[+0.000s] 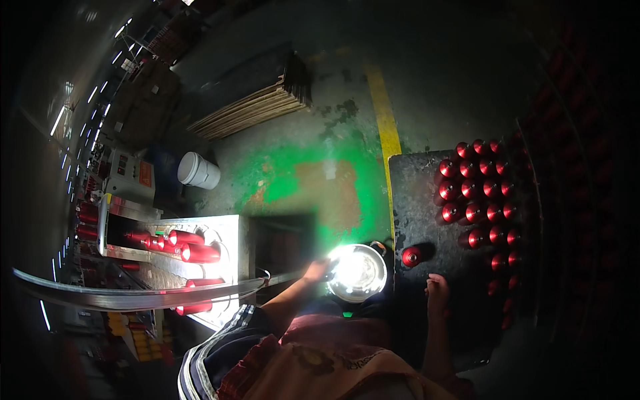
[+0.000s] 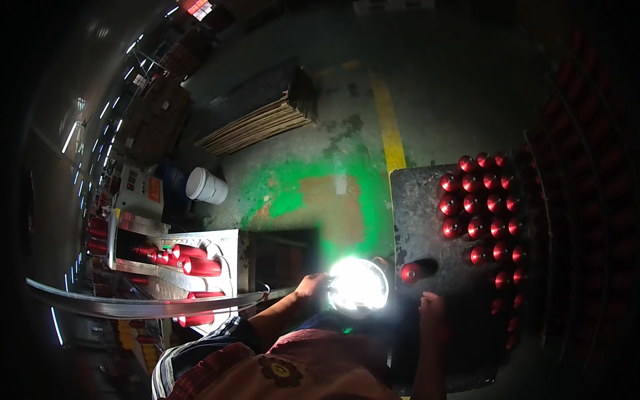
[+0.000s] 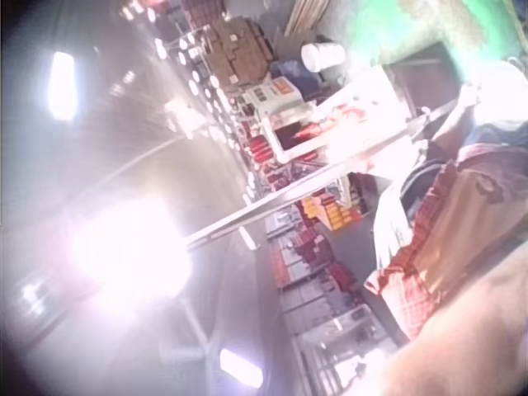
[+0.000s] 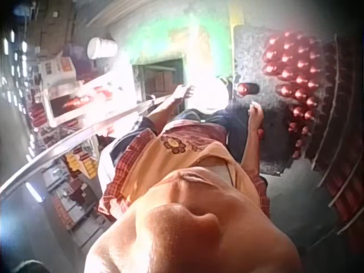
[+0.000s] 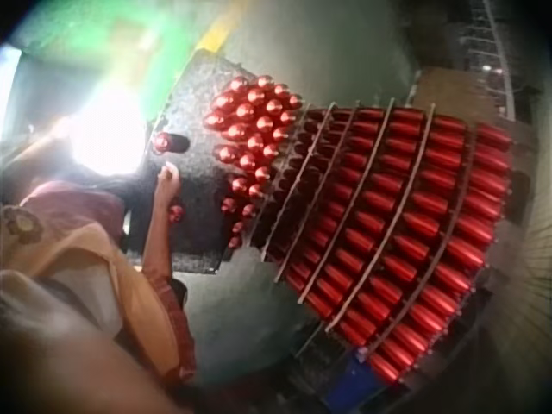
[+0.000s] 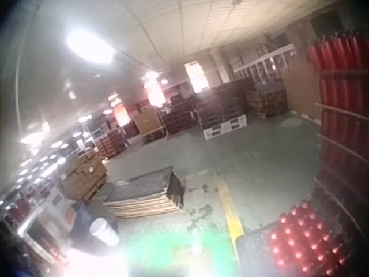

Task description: The person repeatedly picks up red spray cans from a black tray, places them into a metal fixture with circular indentations, and then returns them to the tray. This cycle is performed multiple times without a visible final arrangement or change in state.

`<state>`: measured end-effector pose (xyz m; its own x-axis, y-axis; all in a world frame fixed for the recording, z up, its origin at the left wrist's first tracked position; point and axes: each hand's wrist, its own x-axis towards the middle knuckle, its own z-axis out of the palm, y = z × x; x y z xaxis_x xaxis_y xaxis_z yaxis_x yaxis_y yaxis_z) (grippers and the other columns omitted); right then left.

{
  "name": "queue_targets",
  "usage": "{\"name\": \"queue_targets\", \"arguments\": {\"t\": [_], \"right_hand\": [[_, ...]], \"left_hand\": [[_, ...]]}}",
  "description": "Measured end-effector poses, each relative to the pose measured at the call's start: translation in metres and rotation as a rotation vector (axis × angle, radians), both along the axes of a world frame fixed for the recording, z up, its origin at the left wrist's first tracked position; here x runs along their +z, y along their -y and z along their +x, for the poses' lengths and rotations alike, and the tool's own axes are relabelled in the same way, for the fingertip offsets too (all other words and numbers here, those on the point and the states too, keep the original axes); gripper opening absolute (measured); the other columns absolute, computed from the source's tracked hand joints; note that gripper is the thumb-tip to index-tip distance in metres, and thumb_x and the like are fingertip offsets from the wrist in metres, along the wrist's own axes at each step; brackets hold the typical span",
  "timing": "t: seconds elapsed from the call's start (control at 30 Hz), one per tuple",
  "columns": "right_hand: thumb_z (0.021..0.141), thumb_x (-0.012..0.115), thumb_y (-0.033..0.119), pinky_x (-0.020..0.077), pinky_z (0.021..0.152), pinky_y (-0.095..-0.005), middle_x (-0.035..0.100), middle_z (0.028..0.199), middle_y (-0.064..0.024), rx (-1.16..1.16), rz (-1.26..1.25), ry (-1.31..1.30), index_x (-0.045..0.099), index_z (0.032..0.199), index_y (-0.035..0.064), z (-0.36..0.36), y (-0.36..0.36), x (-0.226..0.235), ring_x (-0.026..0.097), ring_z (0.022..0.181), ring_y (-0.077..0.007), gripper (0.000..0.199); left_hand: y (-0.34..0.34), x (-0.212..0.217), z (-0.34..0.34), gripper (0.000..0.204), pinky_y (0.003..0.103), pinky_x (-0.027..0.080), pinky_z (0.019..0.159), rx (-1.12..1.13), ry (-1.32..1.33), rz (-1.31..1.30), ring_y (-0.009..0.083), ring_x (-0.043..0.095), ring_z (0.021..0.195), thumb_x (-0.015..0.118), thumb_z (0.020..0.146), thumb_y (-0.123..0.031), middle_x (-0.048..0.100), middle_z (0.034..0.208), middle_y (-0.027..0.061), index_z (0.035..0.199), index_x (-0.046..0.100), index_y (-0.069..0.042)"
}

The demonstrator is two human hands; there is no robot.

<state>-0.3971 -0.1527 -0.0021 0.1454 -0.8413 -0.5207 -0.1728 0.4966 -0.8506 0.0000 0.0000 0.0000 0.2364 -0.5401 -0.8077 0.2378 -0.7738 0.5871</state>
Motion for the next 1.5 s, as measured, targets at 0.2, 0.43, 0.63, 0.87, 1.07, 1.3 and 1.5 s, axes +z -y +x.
{"name": "queue_targets", "arguments": {"t": [0.2,0.43,0.63,0.87,1.07,1.3,1.5], "right_hand": [[0.093,0.061,0.006,0.0436,0.060,-0.0208,0.062,0.092,0.0030,-0.115,0.091,-0.120,0.064,0.108,0.0113,-0.023,-0.034,-0.026,0.053,0.069,-0.0048,0.016],[0.096,0.062,0.014,0.0491,0.078,-0.0237,0.063,0.098,0.0004,-0.263,0.207,0.125,0.062,0.119,0.0131,-0.025,-0.070,-0.042,0.058,0.084,-0.0108,0.023],[0.082,0.073,0.010,0.0471,0.096,-0.0349,0.055,0.130,-0.0100,-0.193,-0.178,-0.365,0.061,0.127,0.0137,-0.058,0.001,-0.069,0.054,0.115,-0.0227,0.047],[0.077,0.077,0.018,0.0339,0.112,-0.0484,0.030,0.153,-0.0166,-0.065,-0.567,-0.819,0.058,0.134,0.0296,-0.074,0.127,-0.135,0.034,0.135,-0.0416,0.061],[0.074,0.079,0.012,0.0371,0.110,-0.0459,0.026,0.153,-0.0144,-0.189,-0.624,-0.901,0.063,0.125,0.0367,-0.061,0.185,-0.207,0.032,0.135,-0.0403,0.060],[0.069,0.079,0.007,0.0408,0.105,-0.0437,0.038,0.142,-0.0114,-0.197,-0.686,-0.748,0.071,0.116,0.0291,-0.077,0.171,-0.201,0.041,0.127,-0.0346,0.053],[0.069,0.076,0.004,0.0402,0.106,-0.0389,0.044,0.143,-0.0103,-0.275,-0.682,-0.531,0.070,0.117,0.0158,-0.114,0.083,-0.103,0.049,0.122,-0.0277,0.050]], "left_hand": [[0.056,-0.011,-0.021,0.049,0.033,0.056,0.078,-0.114,-0.042,-0.025,0.0185,0.067,0.089,0.060,0.095,-0.044,0.070,0.101,0.0115,0.114,0.064,0.001],[0.109,-0.068,-0.022,0.043,0.036,0.052,0.076,-0.214,-0.135,-0.174,0.0192,0.064,0.089,0.059,0.095,-0.044,0.068,0.108,0.0077,0.116,0.063,-0.006],[0.231,-0.088,-0.104,0.028,0.030,0.051,0.084,-0.430,0.028,-0.393,0.0167,0.065,0.096,0.066,0.094,-0.021,0.068,0.111,0.0047,0.119,0.067,-0.008],[0.343,-0.138,-0.221,0.060,0.041,0.041,0.105,-1.009,0.707,-0.890,0.0353,0.041,0.131,0.082,0.072,-0.013,0.036,0.152,0.0127,0.128,0.064,-0.025],[0.380,-0.190,-0.260,0.063,0.044,0.038,0.107,-0.946,0.862,-0.910,0.0372,0.039,0.131,0.084,0.067,-0.014,0.033,0.152,0.0112,0.124,0.065,-0.033],[0.386,-0.178,-0.247,0.044,0.040,0.045,0.100,-0.917,0.752,-0.936,0.0301,0.053,0.119,0.079,0.071,-0.010,0.049,0.140,0.0037,0.113,0.073,-0.024],[0.349,-0.101,-0.165,0.059,0.042,0.041,0.107,-0.734,0.535,-1.145,0.0327,0.051,0.127,0.081,0.061,0.010,0.055,0.135,0.0155,0.117,0.070,-0.007]]}}
